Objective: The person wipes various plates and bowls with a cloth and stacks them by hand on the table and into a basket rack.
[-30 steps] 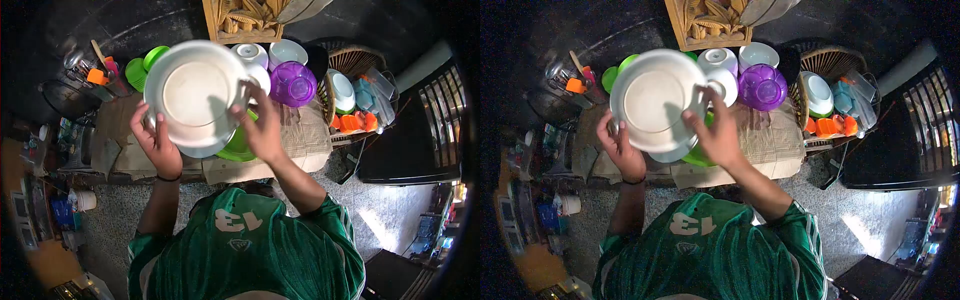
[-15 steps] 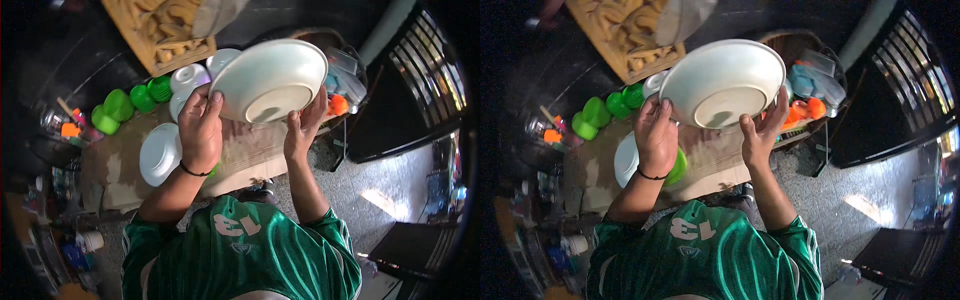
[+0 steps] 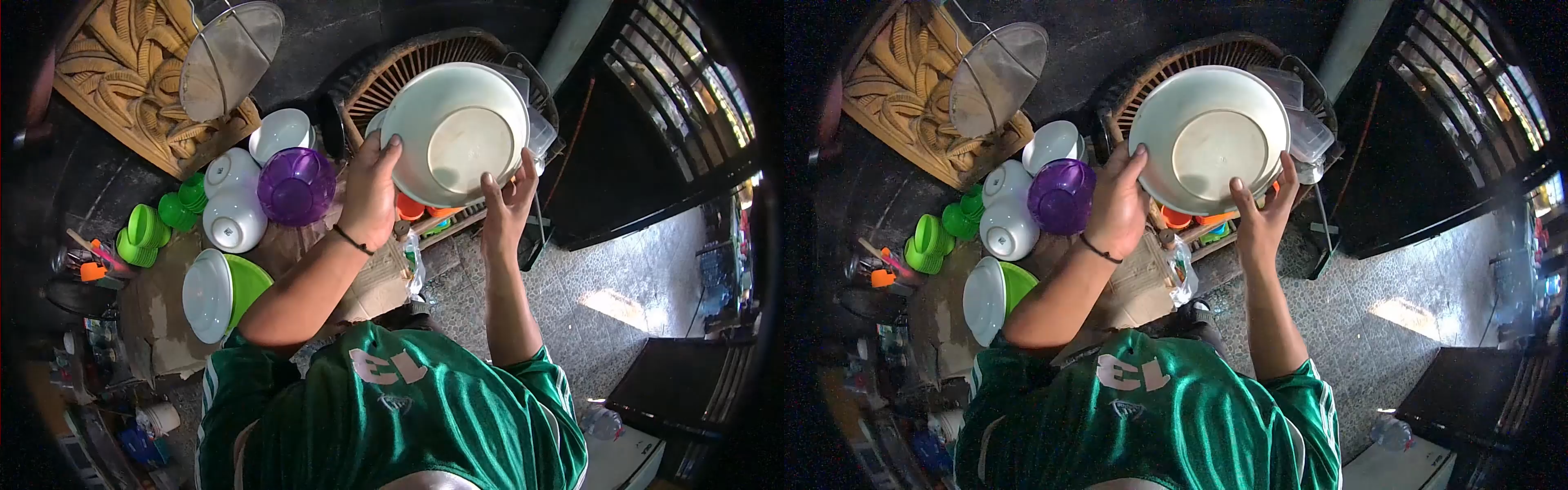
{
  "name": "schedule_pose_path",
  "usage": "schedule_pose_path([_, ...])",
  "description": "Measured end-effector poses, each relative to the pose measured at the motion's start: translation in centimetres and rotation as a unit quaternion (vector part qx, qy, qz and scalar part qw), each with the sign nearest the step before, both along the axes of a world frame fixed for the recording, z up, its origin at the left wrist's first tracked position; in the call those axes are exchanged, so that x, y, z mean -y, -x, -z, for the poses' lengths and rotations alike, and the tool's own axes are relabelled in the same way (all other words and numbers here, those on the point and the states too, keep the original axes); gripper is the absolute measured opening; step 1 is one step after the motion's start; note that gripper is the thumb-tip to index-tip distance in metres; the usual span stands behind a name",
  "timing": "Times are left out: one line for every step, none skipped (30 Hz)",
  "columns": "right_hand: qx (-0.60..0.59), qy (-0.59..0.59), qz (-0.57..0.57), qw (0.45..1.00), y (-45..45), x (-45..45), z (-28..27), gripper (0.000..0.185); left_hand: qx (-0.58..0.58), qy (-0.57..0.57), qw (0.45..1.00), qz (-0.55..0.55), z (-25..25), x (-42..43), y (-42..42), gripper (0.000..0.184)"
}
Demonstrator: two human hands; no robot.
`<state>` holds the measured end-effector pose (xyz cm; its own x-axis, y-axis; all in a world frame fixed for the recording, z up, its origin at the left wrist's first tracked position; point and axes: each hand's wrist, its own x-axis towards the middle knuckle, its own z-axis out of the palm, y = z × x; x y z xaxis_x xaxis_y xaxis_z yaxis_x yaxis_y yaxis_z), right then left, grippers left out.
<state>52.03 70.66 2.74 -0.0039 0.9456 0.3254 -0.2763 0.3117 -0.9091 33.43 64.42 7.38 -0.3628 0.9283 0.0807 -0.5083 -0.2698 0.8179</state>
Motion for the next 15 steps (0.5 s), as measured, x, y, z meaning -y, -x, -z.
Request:
schedule_pose_path([-0.005, 0.037, -0.012, 0.999, 0.2, -0.6, -0.7, 0.094, -0.001, 0.001, 1.0, -0.006, -0.2, -0.9, -0.4, 0.036])
schedule_pose_path([0.042, 0.032, 0.021, 0.998, 0.1, -2.1, 0.2, 0.088, -0.054, 0.012, 0.997, -0.046, -0.5, -1.9, -0.8, 0.043])
schedule_pose_path([0.043, 0.032, 0.012, 0.998, 0.5, -3.1, 0.3, 0.088, -0.106, 0.025, 0.99, -0.087, -0.7, -2.9, -0.9, 0.051])
schedule_pose_path([0.061, 0.024, 0.001, 0.998, 1.0, -3.9, 0.3, 0.086, -0.126, 0.026, 0.988, -0.088, 0.5, -4.3, -0.4, 0.061])
schedule_pose_path([0.078, 0.017, -0.009, 0.997, 1.5, -4.7, 0.5, 0.085, -0.124, 0.029, 0.987, -0.096, 1.8, -5.7, 0.1, 0.061])
schedule_pose_path([0.152, -0.017, 0.007, 0.988, 2.0, -6.2, 1.1, 0.086, -0.132, 0.061, 0.983, -0.114, 3.1, -7.2, 0.7, 0.061])
schedule_pose_path([0.171, -0.017, -0.009, 0.985, 2.5, -7.5, 1.6, 0.085, -0.139, 0.094, 0.977, -0.131, 3.4, -8.0, 0.9, 0.06])
schedule_pose_path([0.264, -0.006, -0.001, 0.965, 2.6, -8.7, 1.9, 0.079, -0.11, 0.14, 0.975, -0.133, 3.5, -8.8, 1.1, 0.061])
schedule_pose_path([0.353, 0.002, 0.009, 0.935, 2.7, -9.7, 1.9, 0.073, -0.108, 0.138, 0.975, -0.139, 3.7, -9.1, 1.1, 0.061])
schedule_pose_path([0.353, -0.003, 0.005, 0.936, 2.6, -10.4, 2.8, 0.073, -0.081, 0.151, 0.977, -0.129, 3.8, -9.2, 1.2, 0.061])
schedule_pose_path([0.259, -0.033, -0.009, 0.965, 2.5, -11.1, 4.4, 0.071, -0.054, 0.163, 0.978, -0.121, 4.0, -9.2, 1.2, 0.06])
schedule_pose_path([0.161, -0.062, -0.027, 0.985, 2.8, -11.2, 5.2, 0.069, -0.084, 0.164, 0.971, -0.155, 2.7, -8.1, 0.1, 0.061])
schedule_pose_path([0.16, -0.057, -0.03, 0.985, 2.4, -9.6, 2.7, 0.068, -0.106, 0.098, 0.978, -0.151, 3.2, -7.6, 0.1, 0.061])
schedule_pose_path([0.148, -0.036, -0.035, 0.988, 2.1, -8.3, 1.0, 0.071, -0.082, 0.064, 0.98, -0.169, 3.1, -6.7, -0.1, 0.061])
schedule_pose_path([0.138, -0.009, -0.042, 0.99, 2.0, -7.3, 0.3, 0.074, -0.059, 0.035, 0.98, -0.189, 2.8, -5.7, -0.6, 0.061])
